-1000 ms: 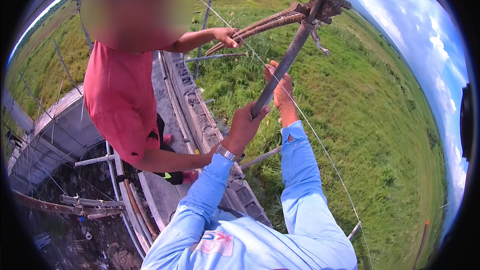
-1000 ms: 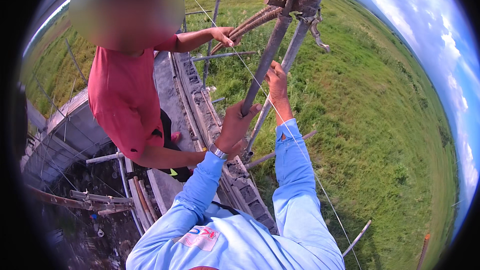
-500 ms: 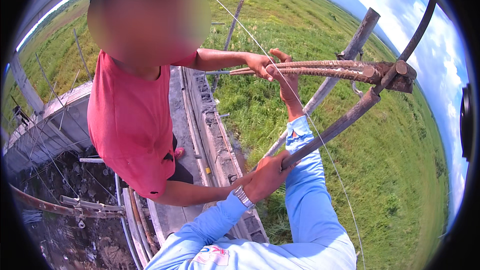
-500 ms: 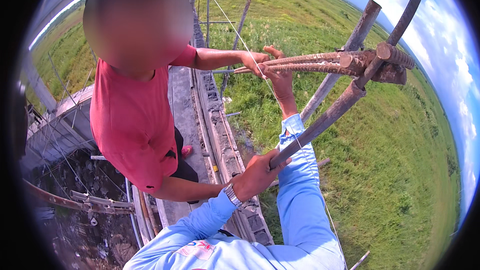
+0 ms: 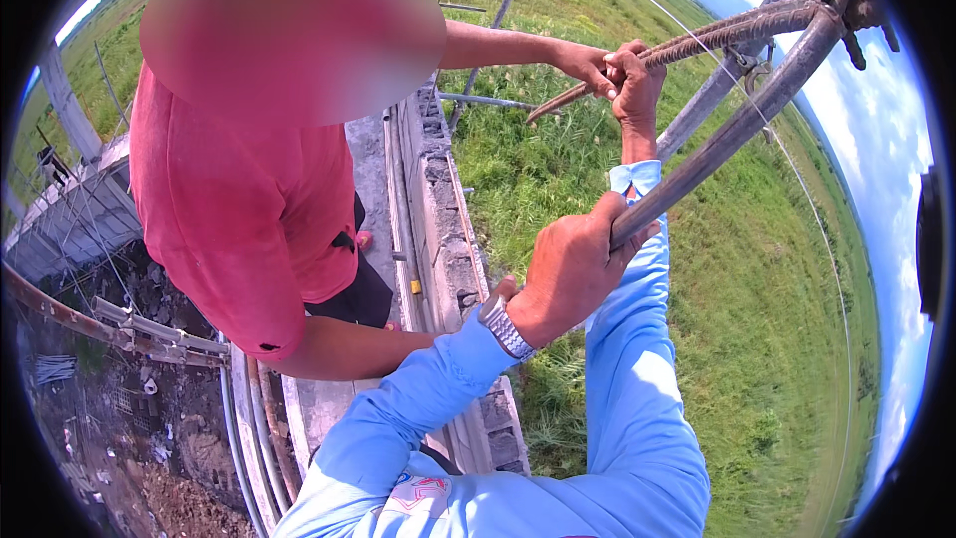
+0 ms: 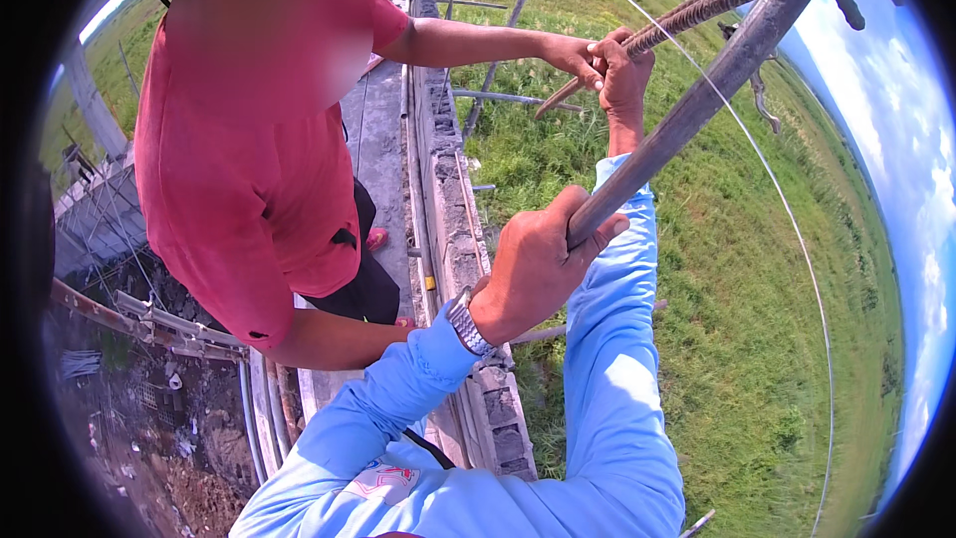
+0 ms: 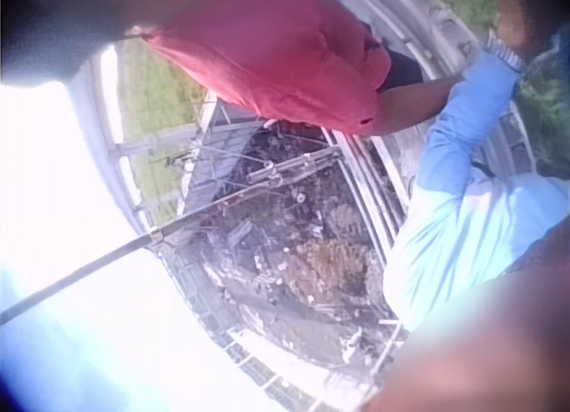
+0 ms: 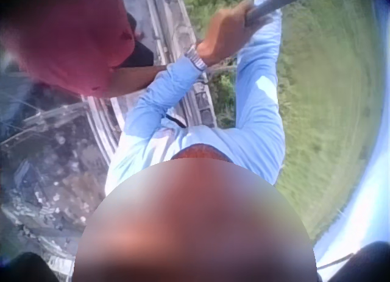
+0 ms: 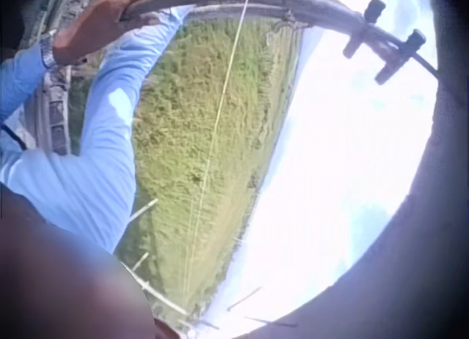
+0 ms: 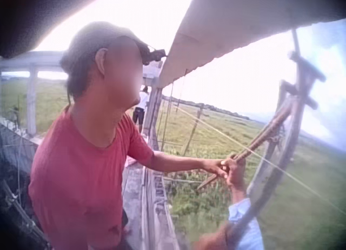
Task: The person and a coworker install rebar into a concrete structure on scaffolding. They lift, position, and secure the rebar bars into place.
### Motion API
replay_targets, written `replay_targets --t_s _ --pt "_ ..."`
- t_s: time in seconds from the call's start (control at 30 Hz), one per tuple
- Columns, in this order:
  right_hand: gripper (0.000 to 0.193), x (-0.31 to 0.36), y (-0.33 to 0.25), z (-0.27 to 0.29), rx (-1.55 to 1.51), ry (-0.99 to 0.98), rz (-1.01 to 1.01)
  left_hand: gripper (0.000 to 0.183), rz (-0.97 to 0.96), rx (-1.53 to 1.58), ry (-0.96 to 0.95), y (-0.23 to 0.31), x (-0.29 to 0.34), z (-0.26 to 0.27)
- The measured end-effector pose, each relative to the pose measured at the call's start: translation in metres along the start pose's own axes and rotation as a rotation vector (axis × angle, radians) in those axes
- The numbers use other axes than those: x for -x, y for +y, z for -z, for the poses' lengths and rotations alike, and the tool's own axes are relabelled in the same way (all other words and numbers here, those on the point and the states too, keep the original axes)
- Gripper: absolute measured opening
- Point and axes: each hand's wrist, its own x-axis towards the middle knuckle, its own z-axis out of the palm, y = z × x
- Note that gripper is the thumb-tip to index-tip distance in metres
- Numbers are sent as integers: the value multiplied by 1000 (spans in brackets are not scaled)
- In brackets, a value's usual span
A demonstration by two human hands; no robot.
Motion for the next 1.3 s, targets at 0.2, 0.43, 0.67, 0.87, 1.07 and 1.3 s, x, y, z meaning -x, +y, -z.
replay_targets --t_s 0.2,0.43,0.67,0.87,1.07,1.3 --pt "10 -6 -5 12 68 -97 -6 38 -28 -56 76 -4 6 -16" --pt "11 -23 11 -28 -37 -149 -37 36 -63 11 32 -3 -5 -15" --pt "13 -31 18 -69 -164 -136 -86 38 -20 -54 -147 -5 -14 2" --pt "14 -26 23 -102 -258 -157 -52 52 -116 -128 -228 11 -23 27" --pt "12 -10 17 -117 -346 -193 -62 54 -428 -37 154 73 -50 74" --pt "8 -3 19 -86 -190 -72 -7 53 -886 -87 266 208 -187 82"
